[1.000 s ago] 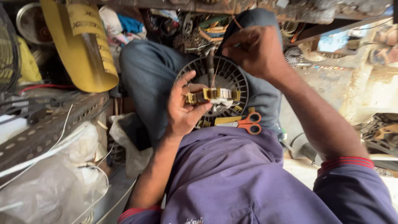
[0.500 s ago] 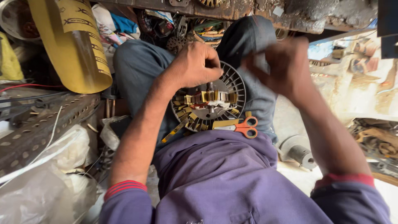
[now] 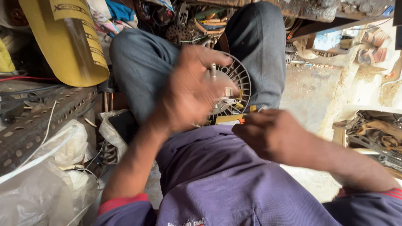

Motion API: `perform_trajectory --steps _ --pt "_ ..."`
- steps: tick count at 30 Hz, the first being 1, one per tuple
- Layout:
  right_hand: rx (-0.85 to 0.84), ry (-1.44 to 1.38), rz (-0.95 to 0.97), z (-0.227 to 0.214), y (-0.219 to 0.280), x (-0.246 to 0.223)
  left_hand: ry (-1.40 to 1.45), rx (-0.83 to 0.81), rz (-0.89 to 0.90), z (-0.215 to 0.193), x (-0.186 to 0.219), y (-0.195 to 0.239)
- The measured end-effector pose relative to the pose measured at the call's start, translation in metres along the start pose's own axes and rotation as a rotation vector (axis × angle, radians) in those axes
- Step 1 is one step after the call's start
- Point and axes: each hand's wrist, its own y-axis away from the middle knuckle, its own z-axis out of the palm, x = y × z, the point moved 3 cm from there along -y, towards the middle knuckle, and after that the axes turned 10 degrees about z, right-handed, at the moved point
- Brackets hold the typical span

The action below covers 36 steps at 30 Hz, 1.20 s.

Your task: The person places insulation pieces into the slots of an electric motor stator by hand and with a tool. They use scissors to cut strips of yellow insulation paper and carefully insert them into the core channels.

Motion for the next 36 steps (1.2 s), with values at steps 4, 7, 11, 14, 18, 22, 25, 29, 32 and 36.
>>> perform_trajectory --steps 4,7,11,14,18,22,25,29,32,36 --pt "0.097 0.048 -0.017 -0.024 -0.016 0.018 -0.639 -0.103 0.228 0.029 0.035 0.017" --pt "0.108 -0.075 0.249 -0.019 -0.037 0.063 -0.573 0.054 0.165 0.029 0.027 0.033" --pt "0.148 -0.326 0.233 0.017 -0.071 0.121 -0.758 0.114 0.155 0.035 0.019 0.040" --pt "0.096 -0.407 0.512 0.047 -0.068 0.154 -0.518 0.179 0.084 0.023 0.023 0.038" --pt "0.454 -0.312 0.471 0.040 -0.034 0.145 -0.238 0.100 0.014 0.002 0.019 0.014" --pt "0.859 -0.478 0.317 0.050 0.005 0.087 -0.463 -0.110 0.199 -0.002 0.017 -0.007" --pt "0.776 -0.090 0.286 0.065 0.013 0.053 -0.394 -0.141 0.171 -0.002 0.014 -0.005" --pt "0.832 0.018 0.207 0.069 0.004 0.045 -0.407 -0.117 0.176 0.004 0.014 -0.003" --pt "0.823 -0.018 0.186 0.070 -0.001 0.049 -0.396 -0.120 0.190 0.003 0.016 -0.003" --pt "0.860 -0.300 0.272 0.080 -0.001 0.048 -0.358 -0.142 0.134 0.006 0.010 0.001"
